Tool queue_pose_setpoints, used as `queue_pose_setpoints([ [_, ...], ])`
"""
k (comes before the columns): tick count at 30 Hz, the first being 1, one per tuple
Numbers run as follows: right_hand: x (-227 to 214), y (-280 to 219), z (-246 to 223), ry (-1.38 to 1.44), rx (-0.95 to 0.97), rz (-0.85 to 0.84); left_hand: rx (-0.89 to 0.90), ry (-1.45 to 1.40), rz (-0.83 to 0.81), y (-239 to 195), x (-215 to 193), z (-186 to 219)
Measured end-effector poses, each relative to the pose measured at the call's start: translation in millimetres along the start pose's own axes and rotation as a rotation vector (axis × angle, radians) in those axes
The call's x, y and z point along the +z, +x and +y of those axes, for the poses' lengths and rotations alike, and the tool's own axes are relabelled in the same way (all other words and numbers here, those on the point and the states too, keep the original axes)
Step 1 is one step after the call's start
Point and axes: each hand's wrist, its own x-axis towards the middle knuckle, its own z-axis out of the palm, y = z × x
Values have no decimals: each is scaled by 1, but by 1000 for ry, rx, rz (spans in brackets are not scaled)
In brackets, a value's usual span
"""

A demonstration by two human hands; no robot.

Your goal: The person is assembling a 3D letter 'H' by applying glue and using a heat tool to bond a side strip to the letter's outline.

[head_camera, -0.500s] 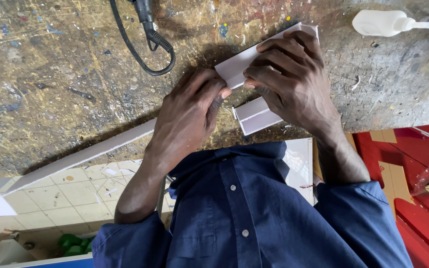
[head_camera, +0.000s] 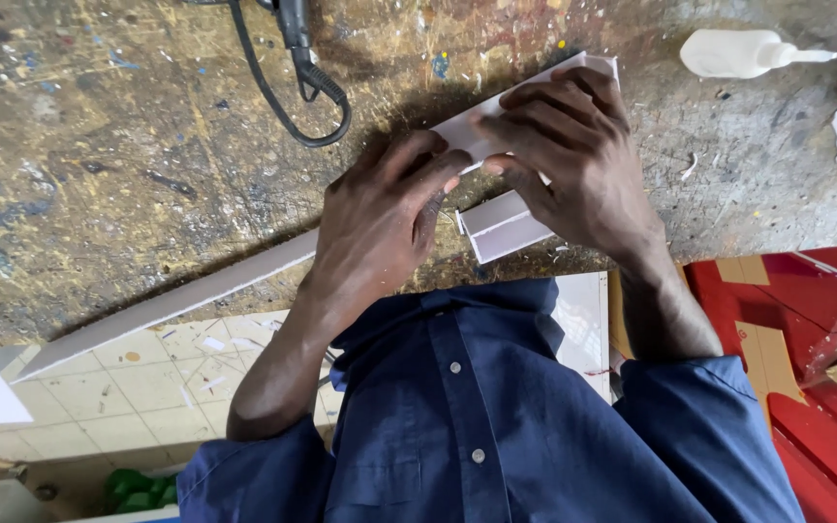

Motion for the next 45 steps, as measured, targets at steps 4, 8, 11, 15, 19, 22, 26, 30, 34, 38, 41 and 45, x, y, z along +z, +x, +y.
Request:
queue_pose_setpoints([
  [4,-3,-1,1,238,44,59,20,26,39,1,1,-2],
  [8,-2,0,-2,100,30,54,48,19,75,1,-1,-1],
  [11,-4,4,-5,62,10,59,44,12,69,2,1,-3],
  [15,4,2,0,35,19,59,34,6,58,4,-1,-3],
  [19,5,5,-1,12,32,60,40,9,56,3,2,-4],
  [22,6,4,-1,4,20,61,48,2,58,2,2,-3],
  [26,7,1,0,-40,24,9,64,4,82,2,1,-2],
  [30,-7,-3,1,113,13,-58,52,-1,80,2,4,-4],
  [34,-24,-15,-9,12,12,-155,62,3,86,0,3,-3],
  [38,-11,-24,-5,0,-19,-80,49,-27,121,2,-7,4],
  [41,-10,-19,-5,31,-76,61,45,-23,172,3,-9,5],
  [45,-5,-24,-1,43,-102,94,56,-17,177,3,-5,0],
])
